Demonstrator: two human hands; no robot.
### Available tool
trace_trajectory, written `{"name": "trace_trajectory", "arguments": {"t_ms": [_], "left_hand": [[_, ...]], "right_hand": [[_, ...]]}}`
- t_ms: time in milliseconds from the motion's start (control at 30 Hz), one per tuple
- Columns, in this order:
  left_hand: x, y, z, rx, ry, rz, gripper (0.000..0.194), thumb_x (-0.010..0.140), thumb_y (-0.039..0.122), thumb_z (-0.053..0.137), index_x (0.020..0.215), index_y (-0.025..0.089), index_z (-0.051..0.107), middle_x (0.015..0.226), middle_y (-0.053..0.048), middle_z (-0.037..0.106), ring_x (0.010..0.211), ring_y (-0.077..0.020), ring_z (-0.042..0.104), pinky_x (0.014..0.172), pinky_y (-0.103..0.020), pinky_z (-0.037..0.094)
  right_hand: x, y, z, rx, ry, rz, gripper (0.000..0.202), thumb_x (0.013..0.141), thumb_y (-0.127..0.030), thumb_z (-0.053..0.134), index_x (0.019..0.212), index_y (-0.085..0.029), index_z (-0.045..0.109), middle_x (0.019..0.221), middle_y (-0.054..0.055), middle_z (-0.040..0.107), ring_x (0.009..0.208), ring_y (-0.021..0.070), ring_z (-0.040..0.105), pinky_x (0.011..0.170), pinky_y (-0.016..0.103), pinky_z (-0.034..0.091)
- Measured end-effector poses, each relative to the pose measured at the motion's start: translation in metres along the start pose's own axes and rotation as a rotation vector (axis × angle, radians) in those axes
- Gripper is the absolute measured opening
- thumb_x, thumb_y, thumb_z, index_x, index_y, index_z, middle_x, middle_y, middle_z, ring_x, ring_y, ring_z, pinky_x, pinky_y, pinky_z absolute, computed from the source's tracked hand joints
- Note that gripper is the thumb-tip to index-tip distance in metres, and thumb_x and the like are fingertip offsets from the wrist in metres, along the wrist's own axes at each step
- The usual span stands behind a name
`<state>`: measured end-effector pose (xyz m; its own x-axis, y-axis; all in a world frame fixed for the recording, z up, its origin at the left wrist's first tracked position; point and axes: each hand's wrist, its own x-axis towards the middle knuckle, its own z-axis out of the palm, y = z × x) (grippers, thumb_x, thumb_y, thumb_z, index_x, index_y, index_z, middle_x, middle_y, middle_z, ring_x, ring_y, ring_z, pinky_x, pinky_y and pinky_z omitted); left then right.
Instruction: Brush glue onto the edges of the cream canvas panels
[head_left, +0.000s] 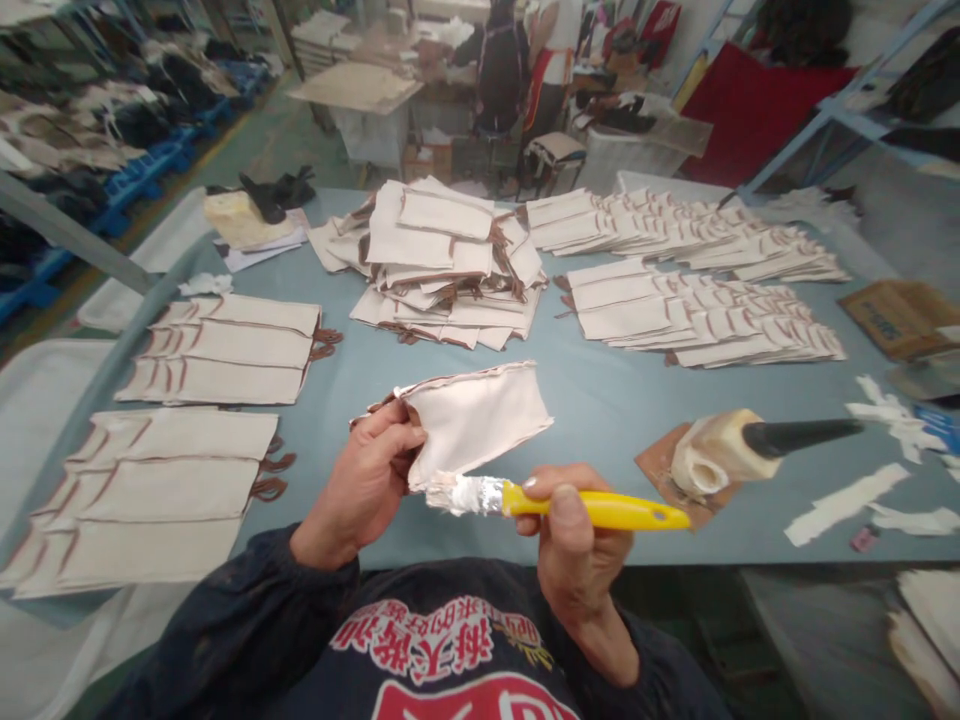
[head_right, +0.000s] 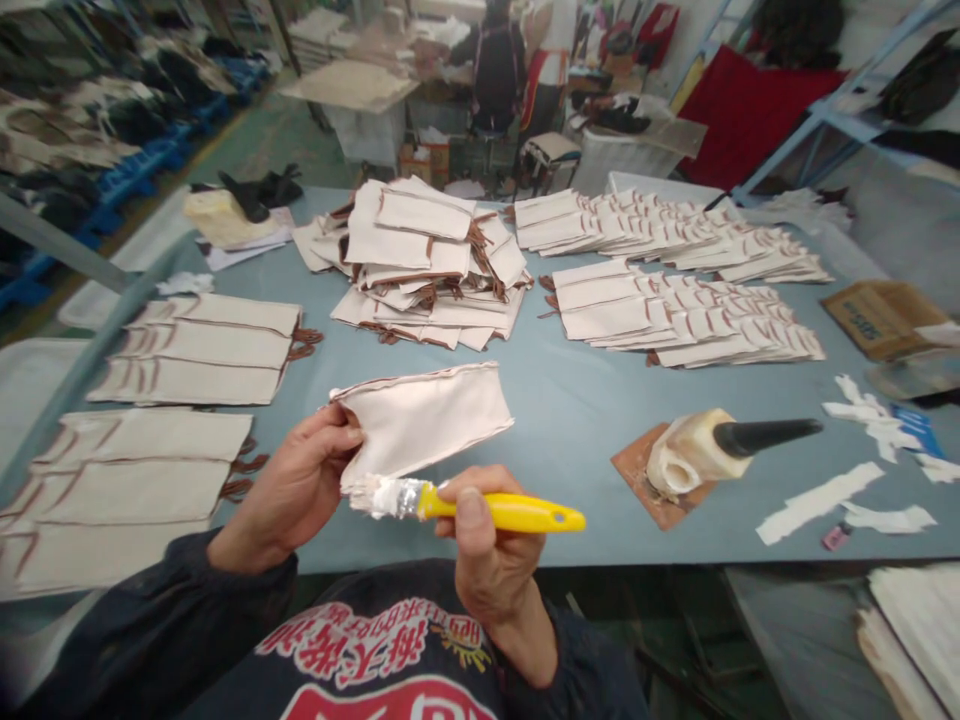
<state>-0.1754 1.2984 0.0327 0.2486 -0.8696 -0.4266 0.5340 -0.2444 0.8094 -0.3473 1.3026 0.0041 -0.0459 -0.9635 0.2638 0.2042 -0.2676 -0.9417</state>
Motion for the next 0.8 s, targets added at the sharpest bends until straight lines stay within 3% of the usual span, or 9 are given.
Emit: {"name": "trace_trajectory", "arguments": {"t_ms": [167, 367, 467, 533, 667, 700, 733, 800], "left_hand": [[0.000, -0.005, 0.001, -0.044, 0.005, -0.018, 0.026, 0.058, 0.019, 0.079, 0.084, 0.016, 0.072, 0.068, 0.004, 0.067, 0.057, -0.0103, 0.058, 0.053, -0.018, 0.048], [0.000, -0.008, -0.004, -0.049, -0.009, -0.043, 0.023, 0.061, 0.020, 0.079, 0.082, 0.017, 0.071, 0.068, 0.004, 0.066, 0.054, -0.0095, 0.055, 0.048, -0.018, 0.045], [0.003, -0.010, -0.010, 0.049, -0.069, -0.017, 0.025, 0.067, 0.024, 0.076, 0.091, 0.019, 0.074, 0.065, 0.004, 0.063, 0.053, -0.0104, 0.053, 0.048, -0.019, 0.042], [0.008, -0.010, -0.017, 0.221, -0.149, 0.084, 0.022, 0.073, 0.025, 0.071, 0.094, 0.019, 0.076, 0.066, 0.002, 0.064, 0.057, -0.0130, 0.055, 0.052, -0.021, 0.044], [0.022, -0.012, -0.039, 0.773, -0.312, 0.480, 0.014, 0.078, 0.020, 0.061, 0.076, 0.019, 0.075, 0.078, -0.004, 0.070, 0.082, -0.0224, 0.064, 0.085, -0.034, 0.052], [0.025, -0.017, -0.046, 0.855, -0.342, 0.512, 0.014, 0.076, 0.019, 0.061, 0.072, 0.019, 0.074, 0.080, -0.004, 0.071, 0.088, -0.0242, 0.064, 0.092, -0.037, 0.050], [0.028, -0.025, -0.053, 0.866, -0.356, 0.470, 0.013, 0.074, 0.018, 0.061, 0.069, 0.020, 0.073, 0.082, -0.005, 0.071, 0.091, -0.0254, 0.064, 0.096, -0.039, 0.049], [0.031, -0.051, -0.069, 0.744, -0.335, 0.231, 0.011, 0.069, 0.018, 0.064, 0.073, 0.020, 0.074, 0.085, -0.004, 0.074, 0.097, -0.0272, 0.065, 0.100, -0.039, 0.048]], "right_hand": [[-0.013, 0.011, 0.008, -0.070, -0.149, 0.033, 0.015, 0.098, -0.028, 0.061, 0.089, -0.024, 0.073, 0.063, -0.006, 0.067, 0.049, 0.0068, 0.063, 0.049, 0.015, 0.052], [-0.010, 0.008, 0.007, -0.060, -0.056, 0.021, 0.019, 0.098, -0.032, 0.061, 0.084, -0.024, 0.072, 0.065, -0.005, 0.069, 0.048, 0.0063, 0.062, 0.049, 0.015, 0.051], [-0.009, 0.012, 0.010, -0.062, -0.132, 0.143, 0.022, 0.095, -0.036, 0.064, 0.081, -0.022, 0.073, 0.056, -0.005, 0.066, 0.046, 0.0088, 0.062, 0.046, 0.016, 0.051], [-0.010, 0.013, 0.004, -0.035, -0.141, 0.258, 0.028, 0.094, -0.040, 0.065, 0.076, -0.020, 0.072, 0.052, -0.003, 0.064, 0.042, 0.0097, 0.060, 0.043, 0.018, 0.049], [-0.003, 0.006, -0.026, 0.018, 0.097, 0.373, 0.032, 0.085, -0.044, 0.071, 0.064, -0.020, 0.065, 0.045, -0.005, 0.056, 0.034, 0.0095, 0.051, 0.036, 0.019, 0.041], [0.000, 0.003, -0.035, 0.023, 0.173, 0.390, 0.032, 0.082, -0.045, 0.072, 0.064, -0.020, 0.063, 0.042, -0.006, 0.052, 0.034, 0.0098, 0.049, 0.036, 0.019, 0.041], [0.004, 0.002, -0.042, 0.025, 0.243, 0.405, 0.032, 0.080, -0.045, 0.072, 0.063, -0.021, 0.062, 0.039, -0.007, 0.048, 0.034, 0.0102, 0.048, 0.037, 0.020, 0.042], [0.010, 0.001, -0.052, 0.022, 0.352, 0.441, 0.032, 0.076, -0.047, 0.073, 0.064, -0.021, 0.060, 0.038, -0.009, 0.044, 0.034, 0.0103, 0.047, 0.040, 0.021, 0.043]]}}
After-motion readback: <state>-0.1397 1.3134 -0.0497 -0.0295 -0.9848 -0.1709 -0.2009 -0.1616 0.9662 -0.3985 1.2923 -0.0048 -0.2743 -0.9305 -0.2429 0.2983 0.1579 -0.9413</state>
